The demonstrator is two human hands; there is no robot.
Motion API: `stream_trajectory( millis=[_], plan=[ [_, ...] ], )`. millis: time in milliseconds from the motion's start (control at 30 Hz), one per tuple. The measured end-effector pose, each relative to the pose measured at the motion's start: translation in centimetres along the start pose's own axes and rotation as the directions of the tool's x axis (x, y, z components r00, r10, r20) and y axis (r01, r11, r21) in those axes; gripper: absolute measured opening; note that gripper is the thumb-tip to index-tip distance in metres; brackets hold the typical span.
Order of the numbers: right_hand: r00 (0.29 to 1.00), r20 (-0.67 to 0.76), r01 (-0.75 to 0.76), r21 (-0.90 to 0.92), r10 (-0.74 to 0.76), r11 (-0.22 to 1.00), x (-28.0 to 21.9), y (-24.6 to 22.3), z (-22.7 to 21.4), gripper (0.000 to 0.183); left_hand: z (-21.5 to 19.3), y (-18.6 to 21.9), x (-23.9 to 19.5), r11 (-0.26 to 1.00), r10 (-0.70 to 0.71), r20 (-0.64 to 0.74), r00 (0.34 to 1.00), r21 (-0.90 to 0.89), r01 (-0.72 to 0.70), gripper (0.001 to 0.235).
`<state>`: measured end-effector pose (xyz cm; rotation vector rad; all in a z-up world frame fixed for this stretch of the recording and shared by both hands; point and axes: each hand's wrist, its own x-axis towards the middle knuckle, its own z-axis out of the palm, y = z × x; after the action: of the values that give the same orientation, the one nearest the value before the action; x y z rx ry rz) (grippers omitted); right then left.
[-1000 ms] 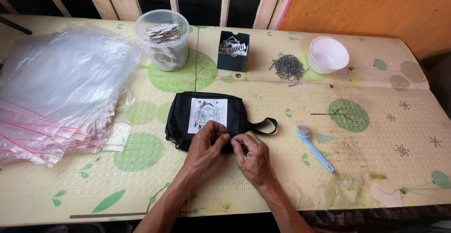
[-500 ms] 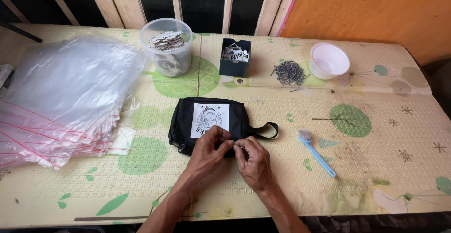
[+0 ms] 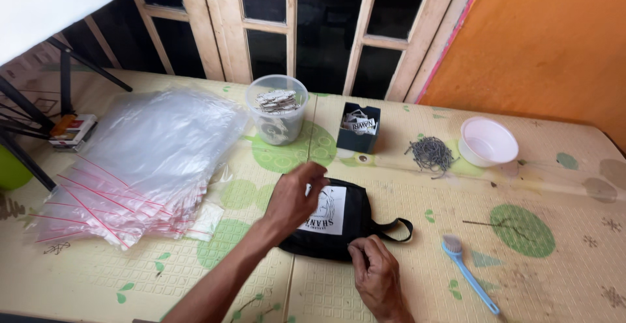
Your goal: The person cleans a black bag with a blue brush, then attaches a metal chain and a flower-shaped charm to it. Finally, they place the bag into a clear plastic ziplock bag.
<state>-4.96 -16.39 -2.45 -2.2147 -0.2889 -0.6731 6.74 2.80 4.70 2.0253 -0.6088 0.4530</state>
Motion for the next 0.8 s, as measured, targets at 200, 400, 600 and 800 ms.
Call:
stream_trajectory(
  millis=[200, 400, 600, 800],
  plan=[
    [0.999, -0.033, 0.013, -0.041, -0.014, 0.999, -0.8, 3.6, 1.7, 0.008, -5.2, -10.5, 12.0, 0.909, 0.154, -0.194, 0.969, 0.412, -0.062, 0.012],
    [0.997, -0.082, -0.017, -0.056, 0.013, 0.998, -1.1, 4.4, 2.5, 0.009, -7.5, -15.1, 17.5, 0.774, -0.14, 0.209, 0.968, 0.633, -0.024, 0.033],
    [0.996, -0.087, -0.003, -0.051, -0.001, 0.999, -0.7, 3.8, 2.3, 0.009, -7.6, -14.8, 18.6, 0.733, -0.248, 0.222, 0.943, 0.679, 0.033, 0.02],
    [0.998, -0.062, -0.02, -0.068, 0.015, 0.997, -0.8, 4.3, 2.4, 0.008, -8.9, -13.0, 17.0, 0.773, 0.001, 0.084, 0.996, 0.632, -0.054, 0.021]
  ],
)
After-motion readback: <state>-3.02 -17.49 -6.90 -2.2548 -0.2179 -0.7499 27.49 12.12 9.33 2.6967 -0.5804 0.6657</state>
